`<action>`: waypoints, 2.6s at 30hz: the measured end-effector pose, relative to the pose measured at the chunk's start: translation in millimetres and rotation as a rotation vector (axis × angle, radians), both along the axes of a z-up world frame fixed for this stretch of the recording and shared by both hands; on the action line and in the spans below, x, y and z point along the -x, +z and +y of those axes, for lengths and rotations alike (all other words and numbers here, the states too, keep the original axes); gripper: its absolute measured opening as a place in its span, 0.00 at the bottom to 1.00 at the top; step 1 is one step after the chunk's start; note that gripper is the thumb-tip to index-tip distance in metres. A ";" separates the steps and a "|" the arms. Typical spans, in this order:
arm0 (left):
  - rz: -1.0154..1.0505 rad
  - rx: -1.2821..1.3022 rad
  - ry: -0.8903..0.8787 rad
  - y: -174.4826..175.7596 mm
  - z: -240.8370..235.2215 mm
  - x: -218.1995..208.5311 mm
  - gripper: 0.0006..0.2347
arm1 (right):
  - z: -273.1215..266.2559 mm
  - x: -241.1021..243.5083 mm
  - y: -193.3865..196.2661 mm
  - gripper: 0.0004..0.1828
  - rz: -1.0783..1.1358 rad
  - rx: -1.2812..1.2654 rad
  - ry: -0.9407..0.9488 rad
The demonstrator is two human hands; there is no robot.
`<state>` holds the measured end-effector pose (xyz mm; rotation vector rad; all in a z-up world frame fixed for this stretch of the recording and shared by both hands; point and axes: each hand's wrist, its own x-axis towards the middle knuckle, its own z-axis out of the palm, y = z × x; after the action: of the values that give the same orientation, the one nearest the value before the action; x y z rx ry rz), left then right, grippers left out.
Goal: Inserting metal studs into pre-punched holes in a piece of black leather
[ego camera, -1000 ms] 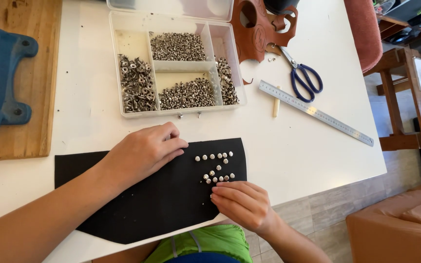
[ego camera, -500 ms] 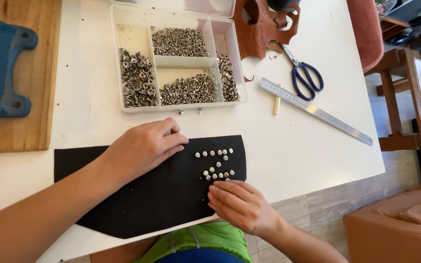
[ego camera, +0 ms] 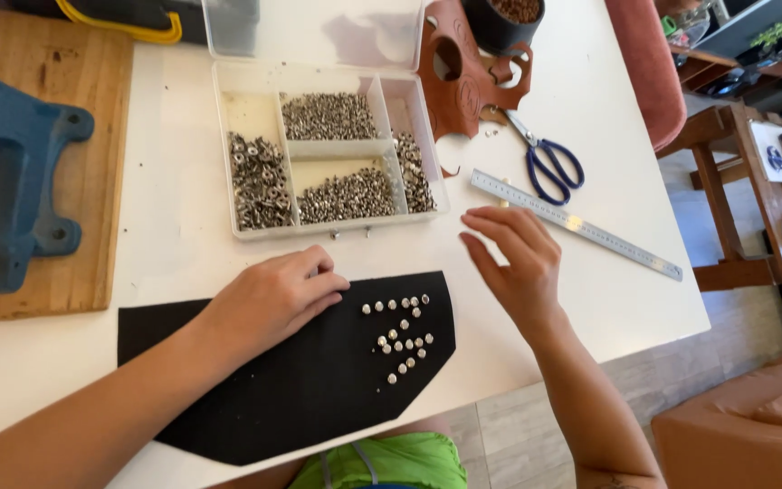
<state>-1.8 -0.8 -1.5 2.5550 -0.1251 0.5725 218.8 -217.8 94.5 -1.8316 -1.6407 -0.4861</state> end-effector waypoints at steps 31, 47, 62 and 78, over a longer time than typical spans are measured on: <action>0.029 -0.003 -0.005 8.2 0.5 -0.2 0.06 | 45.0 -120.1 -16.4 0.06 -0.070 0.094 -0.343; 0.005 0.016 0.004 6.3 -0.3 0.4 0.06 | 101.2 -35.2 8.5 0.07 -0.056 0.919 -0.092; -0.003 0.009 -0.006 2.3 0.8 0.4 0.06 | -14.2 30.7 -25.1 0.02 0.105 0.415 -0.198; 0.015 0.008 0.000 4.9 0.0 0.2 0.06 | -33.4 19.5 -30.6 0.14 0.395 0.302 -0.261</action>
<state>-1.9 -0.8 3.4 2.5505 -0.1177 0.5530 199.3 -251.1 63.9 -2.2086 -1.2643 0.0283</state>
